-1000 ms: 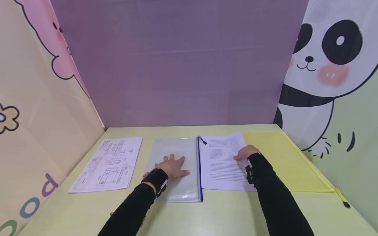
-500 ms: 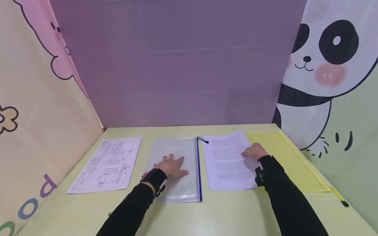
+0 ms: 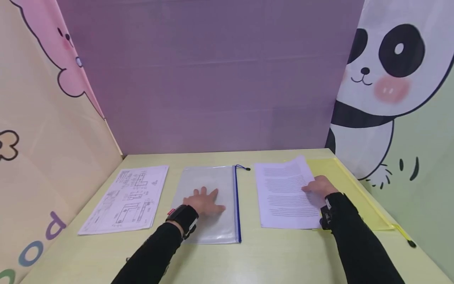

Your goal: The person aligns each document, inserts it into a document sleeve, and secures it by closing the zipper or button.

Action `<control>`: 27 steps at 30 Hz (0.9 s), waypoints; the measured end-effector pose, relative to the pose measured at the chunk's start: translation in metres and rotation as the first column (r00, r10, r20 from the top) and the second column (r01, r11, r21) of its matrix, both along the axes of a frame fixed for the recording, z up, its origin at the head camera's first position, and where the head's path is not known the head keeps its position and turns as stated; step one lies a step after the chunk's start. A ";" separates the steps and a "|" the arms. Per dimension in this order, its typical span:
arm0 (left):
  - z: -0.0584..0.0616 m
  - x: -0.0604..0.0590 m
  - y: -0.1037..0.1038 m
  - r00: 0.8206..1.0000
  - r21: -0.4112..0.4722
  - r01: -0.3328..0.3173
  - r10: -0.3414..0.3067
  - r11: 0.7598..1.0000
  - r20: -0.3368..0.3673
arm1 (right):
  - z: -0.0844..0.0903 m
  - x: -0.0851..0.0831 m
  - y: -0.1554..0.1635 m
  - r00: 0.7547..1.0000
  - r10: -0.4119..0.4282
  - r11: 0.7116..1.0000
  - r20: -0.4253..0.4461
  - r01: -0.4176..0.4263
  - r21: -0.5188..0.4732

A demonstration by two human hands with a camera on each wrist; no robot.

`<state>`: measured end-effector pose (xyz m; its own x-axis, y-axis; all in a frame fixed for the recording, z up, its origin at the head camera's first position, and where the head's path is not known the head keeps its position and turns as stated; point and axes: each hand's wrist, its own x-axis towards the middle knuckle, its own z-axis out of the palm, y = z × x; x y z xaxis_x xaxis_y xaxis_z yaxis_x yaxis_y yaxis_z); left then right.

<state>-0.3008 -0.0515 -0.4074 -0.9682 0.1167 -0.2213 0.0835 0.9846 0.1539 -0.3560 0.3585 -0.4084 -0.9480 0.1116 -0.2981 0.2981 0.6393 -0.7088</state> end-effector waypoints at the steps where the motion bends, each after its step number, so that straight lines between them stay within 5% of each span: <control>1: -0.001 -0.001 0.000 1.000 -0.014 0.009 -0.010 1.000 -0.015 | -0.001 0.001 0.001 1.000 -0.012 1.000 0.009 0.012 -0.018; 6: -0.001 -0.004 0.010 0.992 -0.054 0.051 -0.057 0.997 -0.112 | 0.000 0.003 0.000 0.998 -0.046 0.996 0.043 0.049 -0.072; 13: -0.001 -0.003 0.041 0.969 -0.096 0.057 -0.079 0.994 -0.235 | 0.003 0.006 0.000 0.999 -0.027 1.000 0.038 0.026 0.016; 27: 0.013 0.011 0.069 0.992 -0.156 -0.075 0.057 0.985 -0.113 | 0.010 0.007 -0.006 0.995 -0.075 0.994 0.061 0.070 0.086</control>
<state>-0.2894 0.0172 -0.3945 -0.9918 0.0236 -0.1257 0.0253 0.9996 -0.0116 -0.3492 0.3530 -0.3983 -0.9158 0.2063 -0.3447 0.3888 0.6707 -0.6317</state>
